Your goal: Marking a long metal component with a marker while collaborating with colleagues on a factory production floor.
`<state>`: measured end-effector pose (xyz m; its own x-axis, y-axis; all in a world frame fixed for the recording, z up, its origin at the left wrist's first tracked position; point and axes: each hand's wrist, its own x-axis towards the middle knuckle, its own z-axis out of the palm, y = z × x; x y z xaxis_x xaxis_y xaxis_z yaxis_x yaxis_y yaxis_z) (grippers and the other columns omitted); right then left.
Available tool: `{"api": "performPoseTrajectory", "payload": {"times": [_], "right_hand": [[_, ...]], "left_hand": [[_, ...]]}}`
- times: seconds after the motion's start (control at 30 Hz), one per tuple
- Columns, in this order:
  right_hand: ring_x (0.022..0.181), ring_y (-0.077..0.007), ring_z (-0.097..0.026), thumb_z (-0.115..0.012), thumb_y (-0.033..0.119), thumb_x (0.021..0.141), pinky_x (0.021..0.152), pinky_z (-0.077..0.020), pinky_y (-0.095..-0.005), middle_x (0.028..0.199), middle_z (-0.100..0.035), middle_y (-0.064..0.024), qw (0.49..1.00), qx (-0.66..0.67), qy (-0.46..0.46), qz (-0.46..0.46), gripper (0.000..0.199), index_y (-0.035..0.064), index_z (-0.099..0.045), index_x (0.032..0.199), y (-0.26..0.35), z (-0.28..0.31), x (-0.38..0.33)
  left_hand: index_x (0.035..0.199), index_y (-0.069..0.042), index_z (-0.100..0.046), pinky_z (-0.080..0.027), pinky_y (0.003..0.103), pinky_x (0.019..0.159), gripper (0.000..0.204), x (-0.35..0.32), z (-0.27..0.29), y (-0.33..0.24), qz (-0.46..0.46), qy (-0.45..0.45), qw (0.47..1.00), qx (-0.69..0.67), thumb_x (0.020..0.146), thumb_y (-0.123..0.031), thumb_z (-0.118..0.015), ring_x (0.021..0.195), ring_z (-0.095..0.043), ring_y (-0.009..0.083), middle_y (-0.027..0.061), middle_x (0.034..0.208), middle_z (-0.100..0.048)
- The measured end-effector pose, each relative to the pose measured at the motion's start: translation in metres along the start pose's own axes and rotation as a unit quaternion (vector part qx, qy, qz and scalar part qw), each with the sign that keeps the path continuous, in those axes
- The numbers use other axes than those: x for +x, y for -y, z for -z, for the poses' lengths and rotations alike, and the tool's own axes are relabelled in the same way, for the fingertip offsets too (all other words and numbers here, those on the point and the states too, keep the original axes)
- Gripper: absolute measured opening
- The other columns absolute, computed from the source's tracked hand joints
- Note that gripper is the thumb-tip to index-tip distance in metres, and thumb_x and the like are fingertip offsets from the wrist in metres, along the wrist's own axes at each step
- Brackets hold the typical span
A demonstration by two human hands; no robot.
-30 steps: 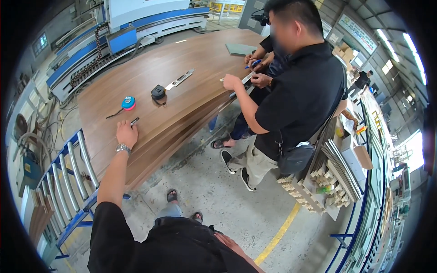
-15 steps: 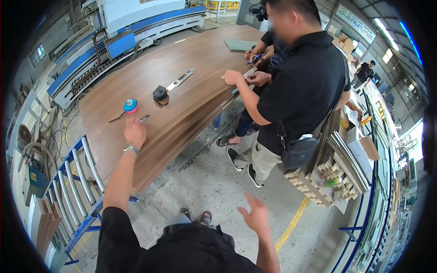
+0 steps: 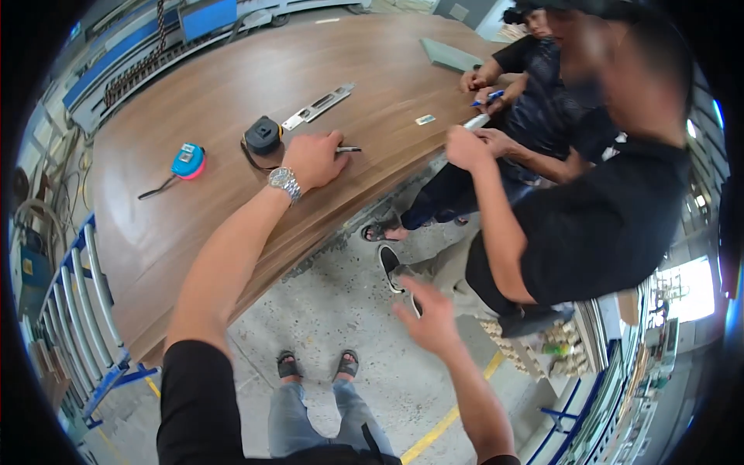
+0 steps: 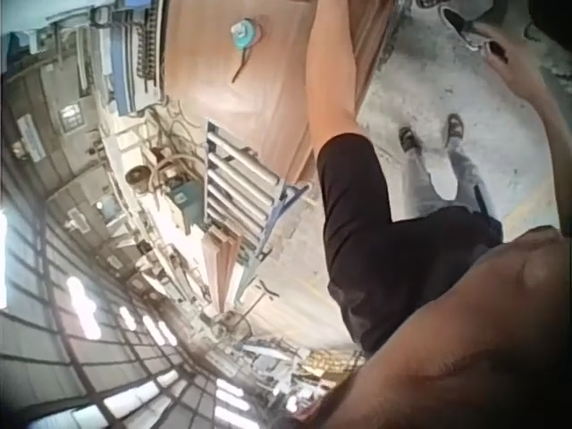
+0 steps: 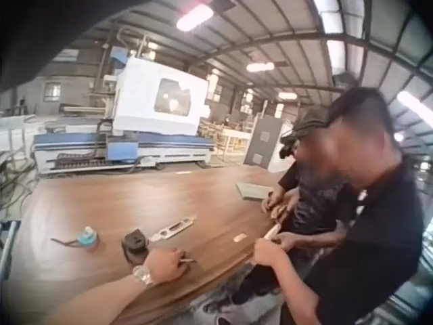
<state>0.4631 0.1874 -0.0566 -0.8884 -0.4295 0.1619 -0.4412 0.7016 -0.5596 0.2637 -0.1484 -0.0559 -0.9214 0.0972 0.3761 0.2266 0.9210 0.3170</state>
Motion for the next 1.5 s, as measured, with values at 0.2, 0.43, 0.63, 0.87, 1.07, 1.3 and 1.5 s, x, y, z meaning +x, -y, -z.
{"api": "performPoseTrajectory", "payload": {"times": [0.2,0.43,0.63,0.87,1.07,1.3,1.5], "right_hand": [[0.099,-0.02,-0.073,-0.067,0.012,0.104,0.087,-0.0564,-0.0315,0.115,-0.076,-0.0151,0.958,0.232,-0.158,-0.057,0.042,-0.0022,-0.06,0.143,-0.089,-0.021,0.157],[0.079,-0.0139,-0.07,-0.06,0.009,0.105,0.072,-0.0559,-0.0262,0.096,-0.077,-0.0106,0.93,0.238,-0.269,-0.073,0.037,-0.0032,-0.062,0.14,-0.172,0.001,0.278],[0.072,-0.0114,-0.067,-0.055,0.001,0.097,0.067,-0.0537,-0.0239,0.086,-0.073,-0.0069,0.944,0.222,-0.228,-0.087,0.041,-0.0001,-0.067,0.136,-0.187,0.031,0.313],[0.057,-0.0064,-0.054,-0.055,0.005,0.094,0.053,-0.0434,-0.0219,0.069,-0.063,-0.0009,0.967,0.167,-0.143,-0.127,0.042,0.0031,-0.071,0.133,-0.185,0.047,0.321],[0.049,-0.0059,-0.049,-0.057,0.008,0.093,0.048,-0.0394,-0.0228,0.064,-0.062,-0.0004,0.979,0.082,-0.153,-0.111,0.043,0.0043,-0.071,0.134,-0.183,0.04,0.325],[0.056,-0.0172,-0.067,-0.05,0.002,0.089,0.049,-0.0515,-0.0289,0.079,-0.07,-0.0116,0.974,0.063,-0.149,-0.158,0.07,0.0106,-0.046,0.158,-0.214,0.037,0.337],[0.06,-0.0236,-0.072,-0.044,-0.003,0.085,0.049,-0.0559,-0.0342,0.087,-0.072,-0.0155,0.968,0.009,-0.155,-0.198,0.086,0.0178,-0.028,0.167,-0.258,0.049,0.37]], "left_hand": [[0.102,-0.008,-0.07,-0.057,0.049,0.074,0.027,-0.001,0.005,0.006,-0.054,-0.059,0.996,0.03,0.092,-0.034,-0.07,0.085,-0.072,0.0381,0.0134,0.092,-0.074],[0.105,-0.01,-0.069,-0.055,0.045,0.073,0.022,-0.002,-0.007,-0.001,-0.038,-0.07,0.997,0.025,0.088,-0.022,-0.075,0.084,-0.07,0.0371,0.0135,0.095,-0.073],[0.107,-0.008,-0.069,-0.054,0.043,0.07,0.022,0.002,-0.006,0.0,-0.036,-0.059,0.998,0.002,0.086,-0.014,-0.076,0.079,-0.069,0.0373,0.0132,0.094,-0.073],[0.107,-0.008,-0.069,-0.054,0.043,0.07,0.022,0.002,-0.005,0.0,-0.034,-0.056,0.998,0.001,0.087,-0.014,-0.076,0.079,-0.069,0.037,0.0137,0.094,-0.074],[0.108,-0.008,-0.069,-0.054,0.043,0.07,0.022,0.003,-0.003,-0.002,-0.029,-0.055,0.998,0.01,0.087,-0.014,-0.076,0.079,-0.069,0.0365,0.0135,0.093,-0.074],[0.107,-0.008,-0.069,-0.054,0.043,0.069,0.023,0.001,-0.004,-0.002,-0.024,-0.054,0.998,0.004,0.086,-0.013,-0.076,0.077,-0.069,0.0353,0.0134,0.091,-0.073],[0.107,-0.008,-0.068,-0.054,0.042,0.068,0.024,0.002,-0.001,-0.005,-0.016,-0.046,0.999,-0.012,0.086,-0.013,-0.076,0.077,-0.069,0.0351,0.012,0.091,-0.074]]}}
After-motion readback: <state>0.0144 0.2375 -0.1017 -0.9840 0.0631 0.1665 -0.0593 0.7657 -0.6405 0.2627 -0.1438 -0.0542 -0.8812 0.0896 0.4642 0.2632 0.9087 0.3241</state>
